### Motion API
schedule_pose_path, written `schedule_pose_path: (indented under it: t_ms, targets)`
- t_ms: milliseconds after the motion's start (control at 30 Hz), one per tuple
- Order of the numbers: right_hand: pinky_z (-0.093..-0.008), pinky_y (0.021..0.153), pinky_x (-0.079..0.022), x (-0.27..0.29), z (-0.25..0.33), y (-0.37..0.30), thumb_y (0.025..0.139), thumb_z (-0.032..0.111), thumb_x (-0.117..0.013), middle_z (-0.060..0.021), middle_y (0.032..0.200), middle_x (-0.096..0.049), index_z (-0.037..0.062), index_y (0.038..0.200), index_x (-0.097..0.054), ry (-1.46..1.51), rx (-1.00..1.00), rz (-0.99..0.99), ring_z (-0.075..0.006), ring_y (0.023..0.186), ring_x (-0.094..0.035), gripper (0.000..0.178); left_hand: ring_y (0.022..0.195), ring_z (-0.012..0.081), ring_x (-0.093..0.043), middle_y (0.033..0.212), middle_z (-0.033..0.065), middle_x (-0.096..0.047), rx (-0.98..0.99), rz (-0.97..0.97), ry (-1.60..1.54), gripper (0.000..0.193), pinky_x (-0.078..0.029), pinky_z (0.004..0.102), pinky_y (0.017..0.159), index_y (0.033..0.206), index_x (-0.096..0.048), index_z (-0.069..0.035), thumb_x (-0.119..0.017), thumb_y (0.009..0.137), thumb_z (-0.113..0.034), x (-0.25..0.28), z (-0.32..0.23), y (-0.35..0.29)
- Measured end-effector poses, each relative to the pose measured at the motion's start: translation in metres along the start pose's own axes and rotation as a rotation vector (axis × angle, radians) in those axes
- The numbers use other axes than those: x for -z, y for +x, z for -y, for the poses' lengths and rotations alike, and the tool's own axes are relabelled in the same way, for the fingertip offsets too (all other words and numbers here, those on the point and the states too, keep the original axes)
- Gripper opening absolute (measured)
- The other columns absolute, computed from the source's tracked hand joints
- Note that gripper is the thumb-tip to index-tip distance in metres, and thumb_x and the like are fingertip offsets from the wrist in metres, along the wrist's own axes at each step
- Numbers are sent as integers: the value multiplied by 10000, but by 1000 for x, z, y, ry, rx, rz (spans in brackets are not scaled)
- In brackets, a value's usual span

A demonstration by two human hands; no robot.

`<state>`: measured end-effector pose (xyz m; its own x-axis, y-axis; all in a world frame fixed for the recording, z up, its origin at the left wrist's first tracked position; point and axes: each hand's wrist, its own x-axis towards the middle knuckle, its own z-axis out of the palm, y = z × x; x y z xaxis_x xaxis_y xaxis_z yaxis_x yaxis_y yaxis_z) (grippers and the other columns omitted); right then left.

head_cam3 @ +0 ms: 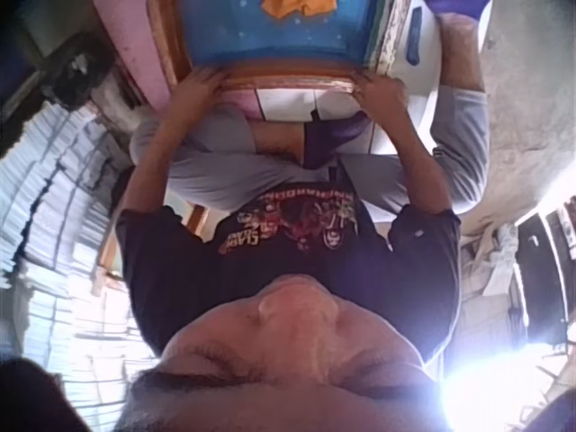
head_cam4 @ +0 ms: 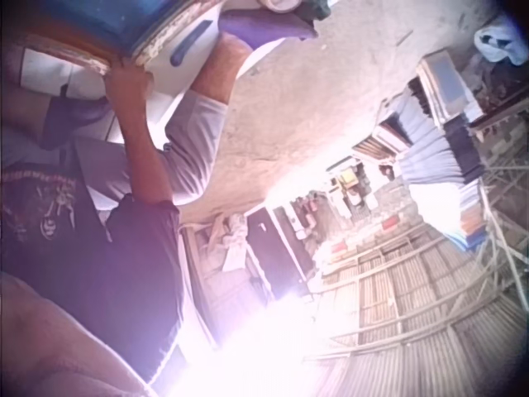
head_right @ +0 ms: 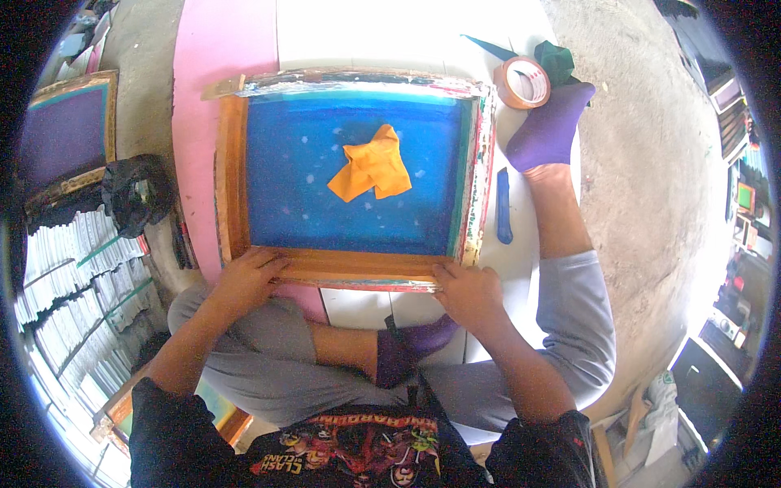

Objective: The person sits on the floor and applies masking tape to the edges of a wooden frame with a blue screen. They repeatedly pick up tape, press it along the frame edges, and smooth it down, occasionally using a yellow cloth to wipe the surface.

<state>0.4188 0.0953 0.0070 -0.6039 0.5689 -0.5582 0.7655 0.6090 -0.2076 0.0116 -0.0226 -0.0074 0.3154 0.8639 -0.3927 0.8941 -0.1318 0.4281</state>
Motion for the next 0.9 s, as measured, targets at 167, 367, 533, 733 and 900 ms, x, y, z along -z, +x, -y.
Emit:
schedule_pose_path:
  t_ms: [167,367,533,733,900]
  targets:
    - [-412,825,-528,4,14,3,828,309,-764,-35,1149,-711,118,1236,-726,-102,3,-7,-250,980,-670,453,1135,306,-651,1138,100,-704,5,22,34,418,-582,396,926,1216,-714,-36,-747,805,-108,-3,2,-2]
    - [-420,939,-475,1,22,16,763,193,-794,-77,1102,-678,52,1176,-716,13,178,-162,-276,1089,-583,443,1189,334,-633,1183,121,-693,42,89,6,459,-555,424,988,1236,-692,-44,-768,800,-168,3,6,-1]
    - [-427,940,-505,-6,37,27,763,123,-769,-109,1113,-680,14,1196,-696,164,214,-204,-298,1036,-618,452,1068,289,-665,1072,98,-697,55,69,63,371,-594,386,873,1152,-707,-23,-740,802,-145,4,9,-8]
    - [-435,953,-545,-30,67,29,815,99,-649,-152,1242,-695,-2,1307,-655,221,214,-290,-323,1109,-641,502,1199,342,-645,1237,161,-703,76,182,39,505,-558,429,1002,1301,-668,-13,-726,831,-190,6,12,-7]
    - [-419,964,-551,-38,65,29,814,76,-723,-147,1207,-705,2,1282,-666,200,266,-425,-314,1071,-675,477,1171,344,-659,1218,153,-711,27,91,38,513,-566,433,978,1311,-664,-25,-731,831,-193,-8,16,-16]
